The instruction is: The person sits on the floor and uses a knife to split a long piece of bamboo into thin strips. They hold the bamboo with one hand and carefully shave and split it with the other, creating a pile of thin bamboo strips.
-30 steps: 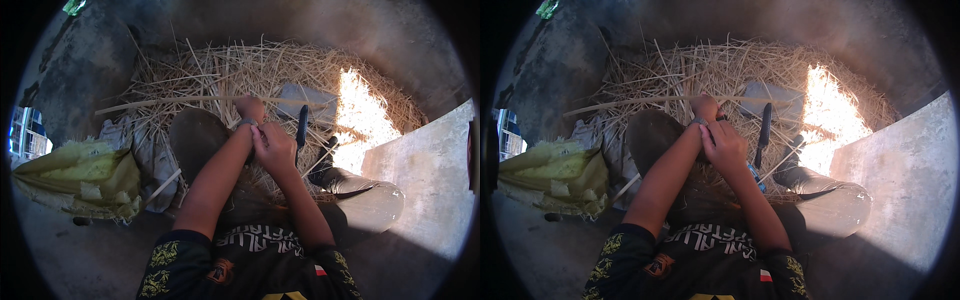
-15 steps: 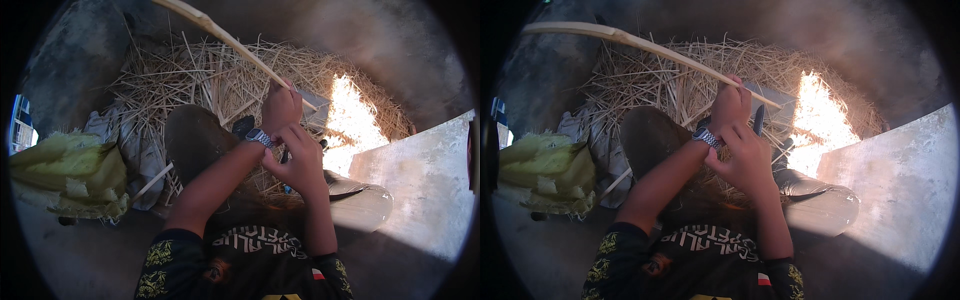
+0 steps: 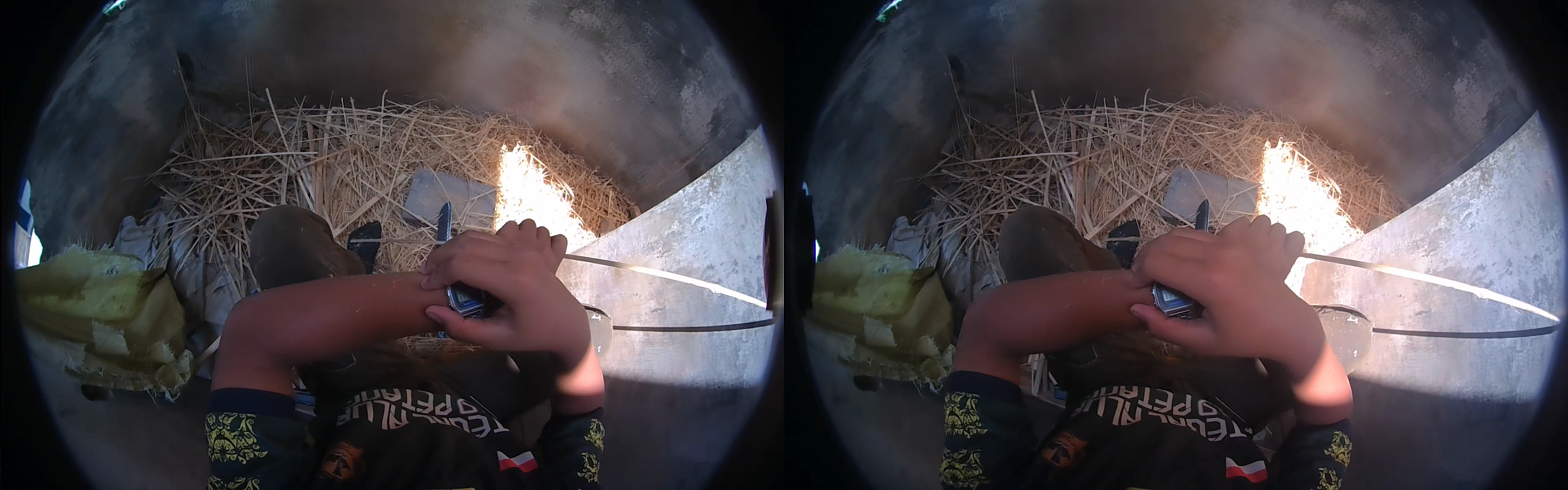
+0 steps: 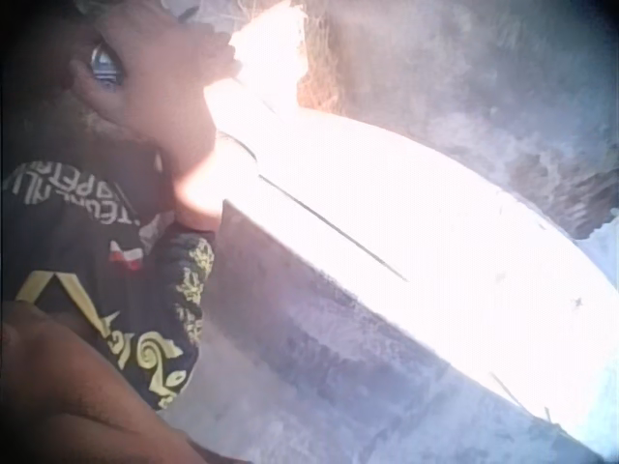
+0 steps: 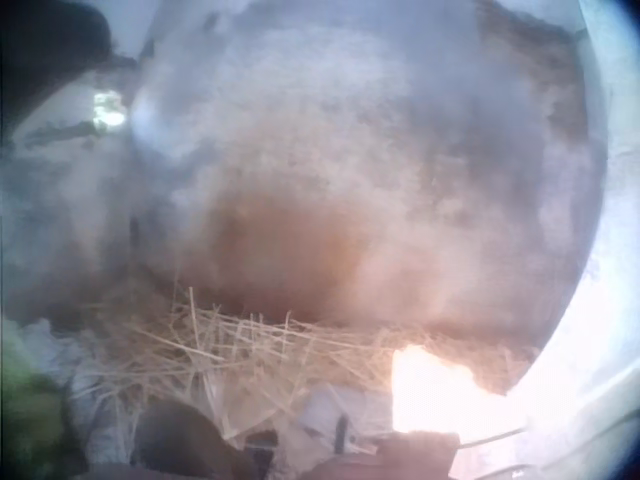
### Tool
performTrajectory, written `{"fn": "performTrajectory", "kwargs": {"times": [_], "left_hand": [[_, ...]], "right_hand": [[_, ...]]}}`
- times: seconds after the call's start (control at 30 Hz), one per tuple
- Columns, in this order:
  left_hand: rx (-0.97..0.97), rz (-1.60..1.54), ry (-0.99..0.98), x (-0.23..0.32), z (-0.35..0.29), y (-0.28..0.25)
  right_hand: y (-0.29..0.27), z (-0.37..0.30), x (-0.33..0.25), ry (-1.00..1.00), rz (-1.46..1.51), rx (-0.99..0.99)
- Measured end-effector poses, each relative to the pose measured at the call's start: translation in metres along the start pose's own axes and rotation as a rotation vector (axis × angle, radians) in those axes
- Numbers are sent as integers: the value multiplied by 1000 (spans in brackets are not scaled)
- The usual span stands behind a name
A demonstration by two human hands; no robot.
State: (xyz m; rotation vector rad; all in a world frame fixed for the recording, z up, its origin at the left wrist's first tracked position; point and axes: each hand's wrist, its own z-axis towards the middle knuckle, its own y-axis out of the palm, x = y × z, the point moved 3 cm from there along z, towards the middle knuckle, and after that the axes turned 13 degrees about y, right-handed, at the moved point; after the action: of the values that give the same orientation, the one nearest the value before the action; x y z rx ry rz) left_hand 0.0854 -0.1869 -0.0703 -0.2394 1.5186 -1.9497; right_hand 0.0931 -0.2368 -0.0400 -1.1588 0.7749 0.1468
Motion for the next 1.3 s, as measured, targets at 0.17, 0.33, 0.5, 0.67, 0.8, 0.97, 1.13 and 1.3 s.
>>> {"fn": "performTrajectory", "kwargs": {"times": [0.17,0.33,0.5,0.67,0.8,0.97,1.13,1.3], "left_hand": [[9,-226,118,21,-14,-28],[-2,-512,48,22,-24,-25],[-33,-750,-108,14,-30,-16],[-60,-912,-267,5,-33,-6],[-80,-998,-360,0,-32,3],[-93,-1098,-445,-8,-29,10],[-103,-1145,-564,-10,-29,16],[-112,-1208,-595,-14,-24,29]], "right_hand": [[-1,-16,10,99,160,-87],[4,-15,7,69,323,-100],[8,-14,1,38,451,-76],[11,-19,-12,90,476,-68],[11,-18,-1,94,500,-43],[9,-22,3,168,487,-60],[-5,-25,-27,167,140,169],[16,-36,-28,112,-73,377]]}}
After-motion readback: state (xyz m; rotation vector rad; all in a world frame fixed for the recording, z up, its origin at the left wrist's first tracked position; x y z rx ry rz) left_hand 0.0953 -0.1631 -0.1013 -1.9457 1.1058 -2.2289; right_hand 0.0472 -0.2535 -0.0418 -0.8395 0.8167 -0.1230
